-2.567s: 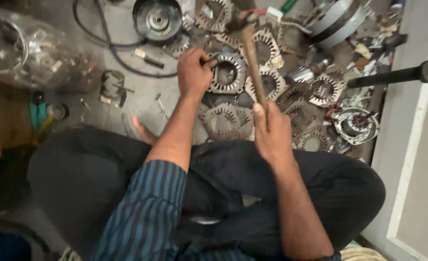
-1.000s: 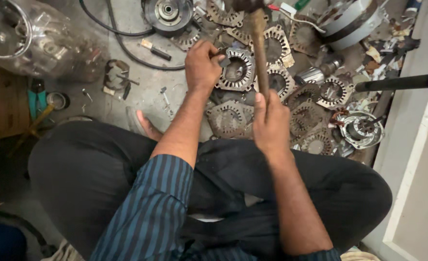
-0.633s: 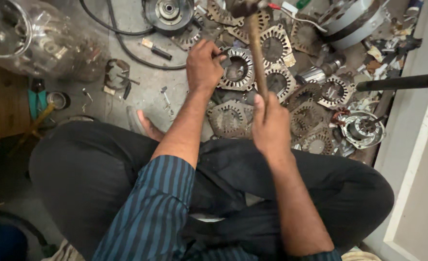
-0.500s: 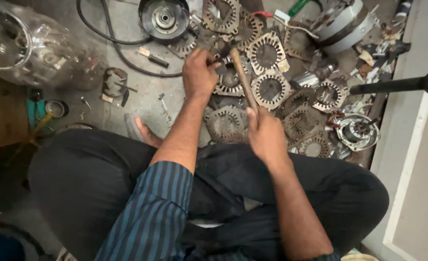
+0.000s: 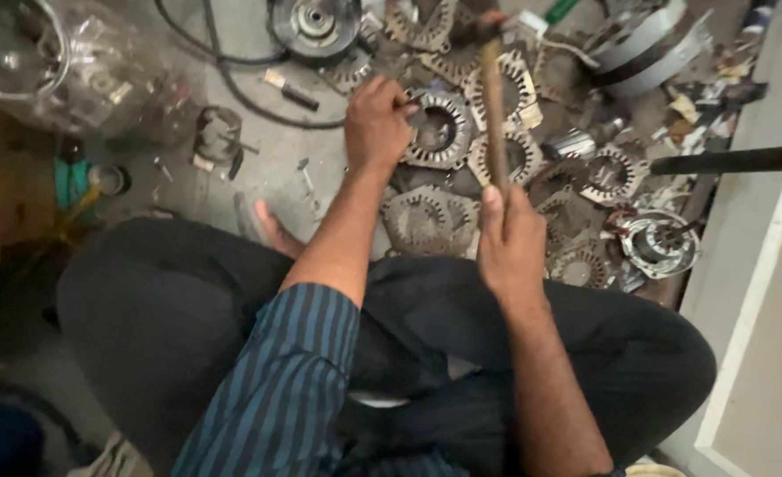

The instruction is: The person sits on the floor among scrap electric motor parts and uses a hammer to strike and separate motor stator laminations and housings, working through the pile one part at a time and setting pieces aside.

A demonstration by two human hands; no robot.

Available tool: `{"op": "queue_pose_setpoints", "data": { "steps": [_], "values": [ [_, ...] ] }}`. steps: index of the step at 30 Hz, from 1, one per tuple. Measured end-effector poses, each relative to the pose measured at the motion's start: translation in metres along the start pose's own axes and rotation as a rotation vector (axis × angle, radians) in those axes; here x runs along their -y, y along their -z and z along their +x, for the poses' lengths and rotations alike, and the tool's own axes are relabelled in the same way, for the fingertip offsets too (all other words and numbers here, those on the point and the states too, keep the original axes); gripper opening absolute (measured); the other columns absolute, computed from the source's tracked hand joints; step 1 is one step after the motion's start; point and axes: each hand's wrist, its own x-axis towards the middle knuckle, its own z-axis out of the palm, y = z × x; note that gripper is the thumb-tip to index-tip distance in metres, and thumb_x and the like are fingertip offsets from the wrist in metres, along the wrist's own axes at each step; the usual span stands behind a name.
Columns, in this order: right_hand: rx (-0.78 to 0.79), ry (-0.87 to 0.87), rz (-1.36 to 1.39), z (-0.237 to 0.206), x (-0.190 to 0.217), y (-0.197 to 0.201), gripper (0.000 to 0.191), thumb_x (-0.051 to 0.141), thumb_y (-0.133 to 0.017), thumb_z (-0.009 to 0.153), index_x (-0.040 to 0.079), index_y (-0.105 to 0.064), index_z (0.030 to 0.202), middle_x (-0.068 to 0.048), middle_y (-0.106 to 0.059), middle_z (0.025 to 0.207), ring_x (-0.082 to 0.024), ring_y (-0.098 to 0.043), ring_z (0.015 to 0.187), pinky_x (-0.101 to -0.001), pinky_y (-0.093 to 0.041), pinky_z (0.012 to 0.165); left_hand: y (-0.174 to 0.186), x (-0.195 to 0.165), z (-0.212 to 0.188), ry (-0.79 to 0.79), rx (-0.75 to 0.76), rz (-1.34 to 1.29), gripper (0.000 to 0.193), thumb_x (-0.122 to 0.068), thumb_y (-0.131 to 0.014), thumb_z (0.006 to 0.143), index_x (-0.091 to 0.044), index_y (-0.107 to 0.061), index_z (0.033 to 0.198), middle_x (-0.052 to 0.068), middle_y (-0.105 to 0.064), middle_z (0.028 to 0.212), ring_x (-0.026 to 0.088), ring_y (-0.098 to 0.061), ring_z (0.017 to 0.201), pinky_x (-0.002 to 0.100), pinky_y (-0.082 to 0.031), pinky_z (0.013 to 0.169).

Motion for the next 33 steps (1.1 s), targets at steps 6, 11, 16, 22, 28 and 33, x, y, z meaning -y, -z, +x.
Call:
{"op": "queue_pose_setpoints", "data": {
  "steps": [6, 11, 16, 22, 28, 33],
  "values": [
    [0.039, 0.038, -0.213, 0.001, -0.002, -0.008, 0.037, 0.034, -0.053, 0.108, 0.000, -0.062, 0.099, -0.029, -0.064, 0.076, -0.053, -0.062, 0.077, -0.0588, -0.046, 0.065, -0.001, -0.002, 0.001, -0.045, 0.009, 0.040, 0.019, -0.004, -0.081, 0.075, -0.005, -0.063, 0.080, 0.012, -0.063, 0.088, 0.038, -0.062, 0.090, 0.049, -0.048, 0.078],
    [0.005, -0.017, 0.016, -0.002, -0.002, -0.004, 0.038, 0.036, -0.048, 0.106, 0.001, -0.059, 0.100, -0.028, -0.065, 0.075, -0.051, -0.066, 0.076, -0.0598, -0.048, 0.066, 0.001, -0.003, 0.000, -0.027, 0.001, 0.008, 0.019, -0.005, -0.081, 0.074, -0.006, -0.063, 0.080, 0.010, -0.064, 0.087, 0.037, -0.062, 0.089, 0.048, -0.048, 0.077],
    [0.055, -0.028, -0.272, -0.002, -0.001, -0.004, 0.037, 0.036, -0.052, 0.107, 0.001, -0.061, 0.105, -0.030, -0.065, 0.077, -0.055, -0.063, 0.079, -0.0625, -0.046, 0.069, 0.000, -0.003, 0.000, -0.042, 0.009, 0.051, 0.020, -0.004, -0.081, 0.074, -0.005, -0.062, 0.079, 0.011, -0.062, 0.086, 0.038, -0.060, 0.088, 0.050, -0.048, 0.077],
    [-0.019, 0.008, -0.094, -0.006, -0.007, -0.008, 0.035, 0.035, -0.051, 0.107, 0.002, -0.062, 0.108, -0.029, -0.066, 0.079, -0.053, -0.064, 0.079, -0.0606, -0.048, 0.066, 0.001, 0.001, -0.002, -0.077, 0.004, -0.016, 0.017, -0.002, -0.079, 0.079, -0.006, -0.063, 0.082, 0.009, -0.063, 0.088, 0.036, -0.062, 0.090, 0.049, -0.048, 0.078],
    [0.025, 0.030, -0.209, -0.004, -0.012, -0.007, 0.034, 0.035, -0.053, 0.106, 0.002, -0.062, 0.103, -0.030, -0.065, 0.076, -0.054, -0.064, 0.077, -0.0613, -0.047, 0.067, 0.000, 0.001, -0.001, -0.140, -0.013, 0.034, 0.020, -0.004, -0.081, 0.073, -0.008, -0.062, 0.079, 0.009, -0.062, 0.087, 0.035, -0.060, 0.088, 0.049, -0.048, 0.077],
    [0.015, -0.017, -0.101, -0.010, -0.008, -0.009, 0.035, 0.036, -0.051, 0.106, 0.002, -0.060, 0.101, -0.028, -0.064, 0.072, -0.051, -0.065, 0.073, -0.0597, -0.048, 0.064, 0.001, 0.002, -0.003, -0.128, 0.013, 0.059, 0.019, 0.000, -0.078, 0.076, -0.007, -0.062, 0.082, 0.009, -0.062, 0.088, 0.035, -0.060, 0.090, 0.049, -0.048, 0.078]
  ]
}}
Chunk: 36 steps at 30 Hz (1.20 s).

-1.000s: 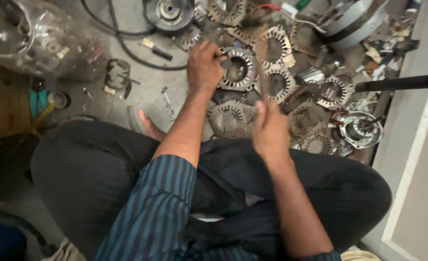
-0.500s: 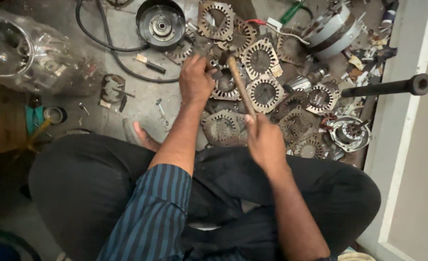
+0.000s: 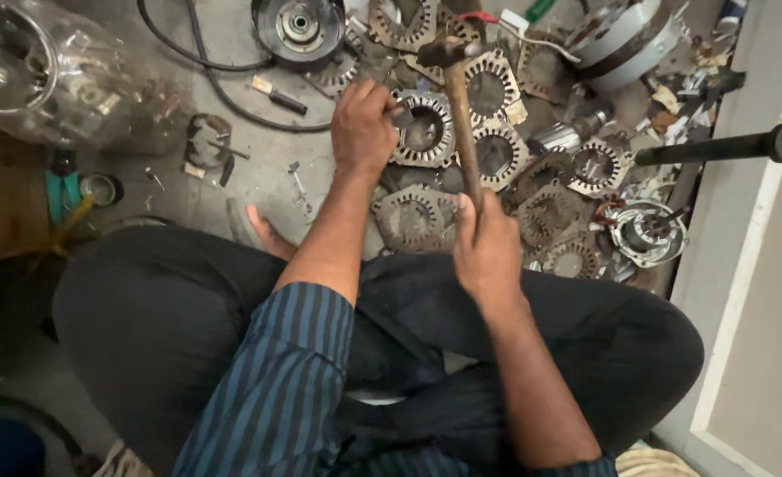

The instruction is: The person sits on the floor among scrap electric motor parts and uses a hammer to strike and separate motor stator laminations and housings, working through the pile one part at a time and setting pieces aside.

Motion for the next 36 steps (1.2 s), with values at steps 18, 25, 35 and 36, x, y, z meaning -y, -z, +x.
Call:
{"op": "queue_pose_setpoints", "data": {
  "steps": [18, 25, 35, 36],
  "values": [
    [0.022, -0.005, -0.032, 0.000, -0.008, 0.000, 0.036, 0.037, -0.051, 0.104, 0.003, -0.062, 0.103, -0.031, -0.066, 0.077, -0.053, -0.064, 0.080, -0.0596, -0.048, 0.067, 0.009, -0.006, -0.001, -0.037, -0.043, 0.011, 0.018, 0.007, -0.068, 0.074, -0.007, -0.062, 0.083, 0.010, -0.060, 0.090, 0.037, -0.060, 0.090, 0.048, -0.049, 0.079],
    [0.003, -0.029, -0.027, 0.005, -0.015, -0.011, 0.037, 0.038, -0.052, 0.105, 0.003, -0.063, 0.101, -0.027, -0.065, 0.077, -0.051, -0.065, 0.077, -0.0576, -0.049, 0.067, 0.007, -0.006, -0.001, 0.016, 0.008, 0.073, 0.020, 0.005, -0.071, 0.072, -0.005, -0.062, 0.086, 0.011, -0.061, 0.094, 0.037, -0.061, 0.094, 0.049, -0.050, 0.083],
    [0.033, 0.033, 0.001, 0.016, -0.007, 0.001, 0.041, 0.040, -0.054, 0.104, 0.000, -0.062, 0.098, -0.027, -0.063, 0.073, -0.050, -0.064, 0.076, -0.0566, -0.046, 0.064, 0.011, -0.013, 0.000, 0.169, 0.032, -0.142, 0.023, 0.006, -0.073, 0.076, -0.005, -0.069, 0.096, 0.011, -0.069, 0.093, 0.033, -0.069, 0.088, 0.043, -0.055, 0.078],
    [0.053, 0.019, 0.002, 0.016, -0.006, 0.001, 0.041, 0.041, -0.054, 0.103, 0.001, -0.062, 0.097, -0.027, -0.063, 0.072, -0.050, -0.064, 0.076, -0.0566, -0.047, 0.064, 0.011, -0.014, 0.001, 0.195, 0.022, -0.165, 0.025, 0.006, -0.074, 0.076, -0.006, -0.070, 0.098, 0.010, -0.070, 0.094, 0.031, -0.071, 0.086, 0.041, -0.056, 0.077]
  ]
}}
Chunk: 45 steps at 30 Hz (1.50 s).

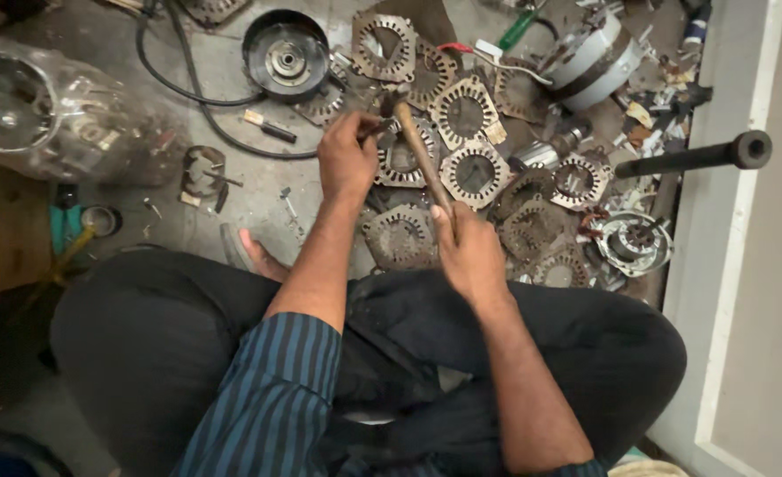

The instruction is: The person sits on the floor among scrap electric motor parts and uses a hammer to strike and separate motor stator laminations and housings, working through the pile one part at a time and setting pieces aside.

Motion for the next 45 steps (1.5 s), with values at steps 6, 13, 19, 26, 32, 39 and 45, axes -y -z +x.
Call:
{"op": "queue_pose_setpoints", "data": {
  "steps": [6, 13, 19, 26, 32, 39, 45],
  "values": [
    [0.032, -0.026, -0.004, 0.001, 0.001, 0.002, 0.042, 0.042, -0.055, 0.103, 0.001, -0.063, 0.099, -0.029, -0.064, 0.073, -0.051, -0.064, 0.078, -0.0578, -0.047, 0.068, -0.006, 0.002, 0.000, 0.228, 0.044, -0.078, 0.031, -0.004, -0.089, 0.071, -0.004, -0.072, 0.098, 0.010, -0.073, 0.089, 0.022, -0.071, 0.073, 0.034, -0.058, 0.068],
    [0.056, -0.030, 0.002, -0.001, 0.003, 0.005, 0.041, 0.042, -0.055, 0.102, 0.001, -0.064, 0.101, -0.028, -0.064, 0.073, -0.051, -0.064, 0.077, -0.0586, -0.047, 0.067, -0.012, 0.013, 0.000, 0.197, -0.046, -0.115, 0.019, 0.002, -0.082, 0.080, -0.006, -0.076, 0.096, 0.007, -0.077, 0.088, 0.020, -0.076, 0.076, 0.032, -0.059, 0.073],
    [0.063, -0.003, -0.017, -0.001, 0.000, 0.000, 0.043, 0.042, -0.054, 0.104, 0.001, -0.062, 0.097, -0.028, -0.064, 0.072, -0.051, -0.064, 0.078, -0.0590, -0.046, 0.067, -0.021, 0.020, 0.006, 0.270, -0.006, -0.216, 0.028, 0.005, -0.082, 0.073, -0.005, -0.073, 0.099, 0.005, -0.077, 0.088, 0.015, -0.075, 0.076, 0.029, -0.060, 0.070],
    [0.031, 0.005, -0.009, 0.001, -0.002, -0.004, 0.042, 0.042, -0.056, 0.104, 0.001, -0.062, 0.095, -0.025, -0.062, 0.068, -0.048, -0.064, 0.070, -0.0554, -0.046, 0.061, -0.027, 0.032, 0.005, 0.447, -0.039, -0.267, 0.027, -0.002, -0.086, 0.074, -0.005, -0.074, 0.098, 0.005, -0.079, 0.088, 0.011, -0.074, 0.074, 0.027, -0.059, 0.068],
    [-0.070, 0.053, 0.143, -0.003, 0.004, 0.001, 0.035, 0.035, -0.055, 0.104, 0.002, -0.063, 0.101, -0.023, -0.061, 0.068, -0.042, -0.062, 0.061, -0.0496, -0.046, 0.058, -0.025, 0.028, 0.007, 0.541, -0.010, -0.126, 0.026, -0.015, -0.093, 0.073, -0.003, -0.073, 0.087, 0.005, -0.077, 0.075, 0.013, -0.070, 0.064, 0.029, -0.056, 0.062],
    [-0.048, 0.053, 0.043, -0.004, 0.002, -0.007, 0.034, 0.034, -0.054, 0.107, 0.002, -0.062, 0.099, -0.025, -0.064, 0.073, -0.048, -0.063, 0.072, -0.0521, -0.046, 0.062, -0.016, 0.017, 0.017, 0.526, 0.051, 0.051, 0.030, -0.023, -0.093, 0.070, -0.004, -0.074, 0.084, 0.011, -0.076, 0.079, 0.026, -0.074, 0.074, 0.039, -0.057, 0.072],
    [-0.016, 0.024, 0.078, -0.007, -0.002, -0.010, 0.037, 0.036, -0.051, 0.106, 0.000, -0.059, 0.099, -0.026, -0.062, 0.072, -0.048, -0.064, 0.070, -0.0536, -0.047, 0.063, -0.012, 0.013, 0.019, 0.575, 0.104, 0.135, 0.035, -0.031, -0.093, 0.068, -0.005, -0.073, 0.081, 0.015, -0.075, 0.084, 0.034, -0.073, 0.082, 0.044, -0.056, 0.075]
  ]
}}
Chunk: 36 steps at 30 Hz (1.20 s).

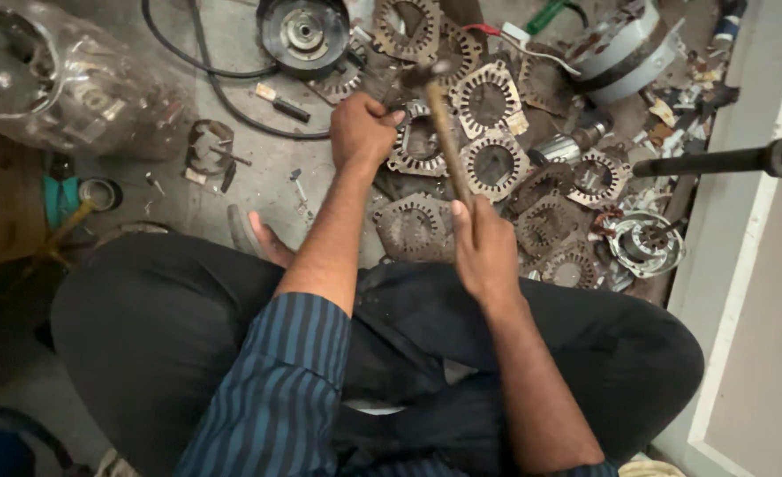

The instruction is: The person sits on the floor among scrap electric motor parts and uses a hammer to strike and separate motor stator laminations and housings, working through the pile one part at a time and setting pieces aside.

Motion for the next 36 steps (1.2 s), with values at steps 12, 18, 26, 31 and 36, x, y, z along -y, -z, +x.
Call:
{"op": "queue_pose_setpoints", "data": {
  "steps": [12, 18, 26, 31, 36],
  "values": [
    [-0.061, -0.030, 0.036, -0.001, 0.014, 0.009, 0.038, 0.036, -0.048, 0.107, 0.001, -0.057, 0.097, -0.024, -0.063, 0.069, -0.046, -0.066, 0.066, -0.0523, -0.048, 0.062, -0.001, 0.008, 0.003, -0.184, -0.036, 0.045, 0.036, -0.031, -0.093, 0.070, -0.004, -0.069, 0.070, 0.018, -0.073, 0.081, 0.039, -0.070, 0.082, 0.049, -0.053, 0.076],
    [-0.020, 0.033, -0.123, 0.000, 0.009, -0.003, 0.035, 0.033, -0.054, 0.108, 0.001, -0.060, 0.098, -0.027, -0.062, 0.074, -0.052, -0.062, 0.073, -0.0555, -0.046, 0.063, -0.001, 0.003, 0.001, -0.128, 0.003, 0.051, 0.036, -0.034, -0.093, 0.067, -0.005, -0.072, 0.070, 0.018, -0.073, 0.081, 0.038, -0.071, 0.080, 0.048, -0.055, 0.076],
    [-0.012, 0.056, -0.203, 0.001, 0.009, -0.004, 0.035, 0.032, -0.054, 0.110, 0.000, -0.062, 0.097, -0.025, -0.063, 0.074, -0.049, -0.062, 0.072, -0.0537, -0.046, 0.062, -0.001, 0.003, 0.001, -0.139, 0.010, 0.067, 0.032, -0.032, -0.090, 0.073, -0.005, -0.073, 0.073, 0.018, -0.074, 0.081, 0.039, -0.072, 0.082, 0.049, -0.055, 0.077],
    [-0.067, -0.039, 0.065, 0.001, 0.007, -0.001, 0.039, 0.036, -0.049, 0.108, -0.001, -0.059, 0.097, -0.022, -0.059, 0.066, -0.039, -0.062, 0.058, -0.0485, -0.047, 0.058, 0.000, 0.002, 0.000, -0.110, -0.025, 0.045, 0.022, -0.025, -0.087, 0.071, -0.007, -0.074, 0.074, 0.018, -0.074, 0.080, 0.039, -0.071, 0.081, 0.049, -0.055, 0.075],
    [-0.019, 0.067, -0.118, 0.003, 0.007, -0.004, 0.040, 0.036, -0.049, 0.111, -0.001, -0.062, 0.100, -0.025, -0.062, 0.072, -0.045, -0.062, 0.068, -0.0508, -0.047, 0.063, -0.004, 0.005, 0.000, -0.091, -0.014, 0.051, 0.012, -0.018, -0.078, 0.075, -0.007, -0.073, 0.076, 0.017, -0.074, 0.085, 0.038, -0.072, 0.085, 0.047, -0.056, 0.081]
  ]
}}
